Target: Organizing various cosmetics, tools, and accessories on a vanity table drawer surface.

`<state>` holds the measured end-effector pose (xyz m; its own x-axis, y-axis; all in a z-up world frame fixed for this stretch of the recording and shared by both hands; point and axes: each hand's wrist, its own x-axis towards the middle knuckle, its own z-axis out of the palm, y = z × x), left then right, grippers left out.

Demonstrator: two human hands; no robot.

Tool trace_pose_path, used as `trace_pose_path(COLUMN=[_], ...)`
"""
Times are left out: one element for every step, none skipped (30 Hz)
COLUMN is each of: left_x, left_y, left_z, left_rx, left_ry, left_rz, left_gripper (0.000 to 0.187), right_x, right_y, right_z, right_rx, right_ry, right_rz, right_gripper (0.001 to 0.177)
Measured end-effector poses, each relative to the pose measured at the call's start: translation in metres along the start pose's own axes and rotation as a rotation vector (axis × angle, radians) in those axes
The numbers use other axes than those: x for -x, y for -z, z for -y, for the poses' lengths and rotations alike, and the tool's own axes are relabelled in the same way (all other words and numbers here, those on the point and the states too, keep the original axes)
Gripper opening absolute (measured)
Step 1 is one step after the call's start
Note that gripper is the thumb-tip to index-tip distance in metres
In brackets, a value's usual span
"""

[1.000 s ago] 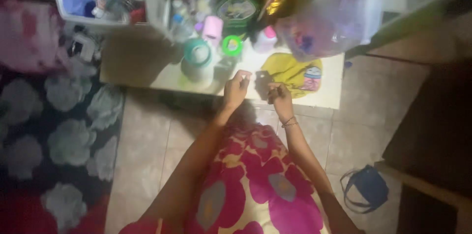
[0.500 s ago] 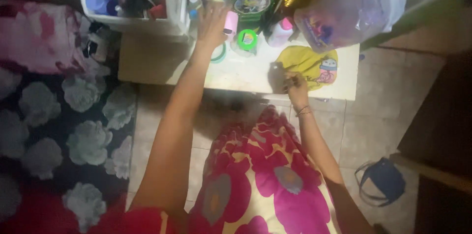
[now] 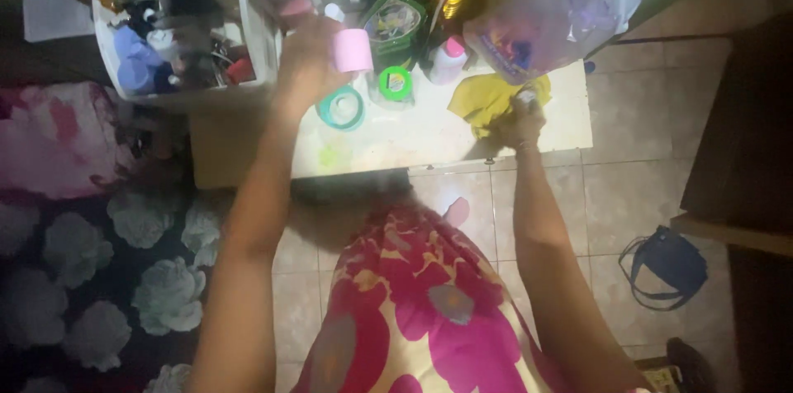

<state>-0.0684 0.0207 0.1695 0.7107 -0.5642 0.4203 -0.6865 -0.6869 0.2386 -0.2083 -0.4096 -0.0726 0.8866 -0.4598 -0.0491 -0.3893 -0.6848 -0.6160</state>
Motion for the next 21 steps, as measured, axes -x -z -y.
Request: trace_pose_path(left_x=[-0.003, -0.005, -0.006, -0.007, -0.006, -0.004, -0.001, 0.002, 0.004, 0.004, 0.003, 0.001, -0.001, -0.003, -0.003, -0.004, -0.002, 0.000, -0.002, -0.005, -0.008], left_y=[0.026, 0.052, 0.076, 0.074, 0.070, 0.067, 0.056, 0.044, 0.033, 0.026, 0.019, 0.013, 0.011, 0.009, 0.006, 0.000, -0.007, -0.014, -0.013, -0.011, -0.009], left_z=[-0.015, -0.030, -0.047, -0.047, -0.048, -0.050, -0.051, -0.054, -0.054, -0.062, -0.070, -0.077, -0.082, -0.088, -0.094, -0.094, -0.097, -0.099, -0.106, -0.112, -0.118], left_rx=[-0.002, 0.116, 0.240, 0.242, 0.405, 0.567, 0.571, 0.728, 0.885, 0.888, 1.027, 1.166, 1.167, 1.195, 1.224, 1.226, 1.174, 1.122, 1.124, 1.158, 1.191], left_ry=[-0.009, 0.018, 0.048, 0.042, 0.087, 0.133, 0.128, 0.133, 0.132, 0.122, 0.165, 0.207, 0.195, 0.226, 0.263, 0.256, 0.271, 0.286, 0.278, 0.292, 0.304], left_rz=[0.003, -0.040, -0.083, -0.080, -0.095, -0.108, -0.104, -0.139, -0.179, -0.179, -0.214, -0.246, -0.248, -0.286, -0.321, -0.321, -0.338, -0.355, -0.353, -0.341, -0.329], left_gripper=[0.057, 0.061, 0.066, 0.066, 0.070, 0.075, 0.075, 0.079, 0.084, 0.084, 0.087, 0.090, 0.090, 0.087, 0.085, 0.085, 0.076, 0.069, 0.069, 0.067, 0.066], right_x=[0.006, 0.012, 0.019, 0.023, 0.029, 0.035, 0.054, 0.073, 0.087, 0.091, 0.092, 0.094, 0.087, 0.080, 0.077, 0.068, 0.060, 0.055, 0.037, 0.018, 0.000], right_y=[-0.016, -0.033, -0.047, -0.075, -0.103, -0.130, -0.118, -0.106, -0.094, -0.082, -0.069, -0.056, -0.031, -0.006, 0.019, 0.065, 0.113, 0.164, 0.182, 0.201, 0.221], right_z=[0.002, 0.003, 0.002, -0.005, -0.013, -0.021, 0.015, 0.052, 0.091, 0.105, 0.120, 0.135, 0.148, 0.161, 0.172, 0.199, 0.227, 0.258, 0.268, 0.278, 0.289], right_rx=[-0.006, 0.089, 0.189, 0.188, 0.259, 0.331, 0.331, 0.240, 0.148, 0.148, -0.004, -0.156, -0.157, -0.304, -0.449, -0.448, -0.442, -0.431, -0.430, -0.403, -0.374], right_ry=[-0.006, -0.036, -0.067, -0.073, 0.076, 0.226, 0.219, 0.190, 0.166, 0.164, 0.169, 0.175, 0.178, 0.243, 0.305, 0.307, 0.408, 0.512, 0.512, 0.537, 0.564], right_rz=[-0.005, 0.017, 0.041, 0.037, 0.018, -0.001, -0.004, 0.077, 0.151, 0.141, 0.125, 0.109, 0.098, -0.090, -0.274, -0.281, -0.459, -0.635, -0.644, -0.738, -0.834], right_gripper=[0.080, 0.073, 0.066, 0.066, 0.075, 0.084, 0.084, 0.079, 0.075, 0.075, 0.059, 0.045, 0.045, 0.028, 0.012, 0.012, 0.014, 0.016, 0.016, 0.027, 0.041])
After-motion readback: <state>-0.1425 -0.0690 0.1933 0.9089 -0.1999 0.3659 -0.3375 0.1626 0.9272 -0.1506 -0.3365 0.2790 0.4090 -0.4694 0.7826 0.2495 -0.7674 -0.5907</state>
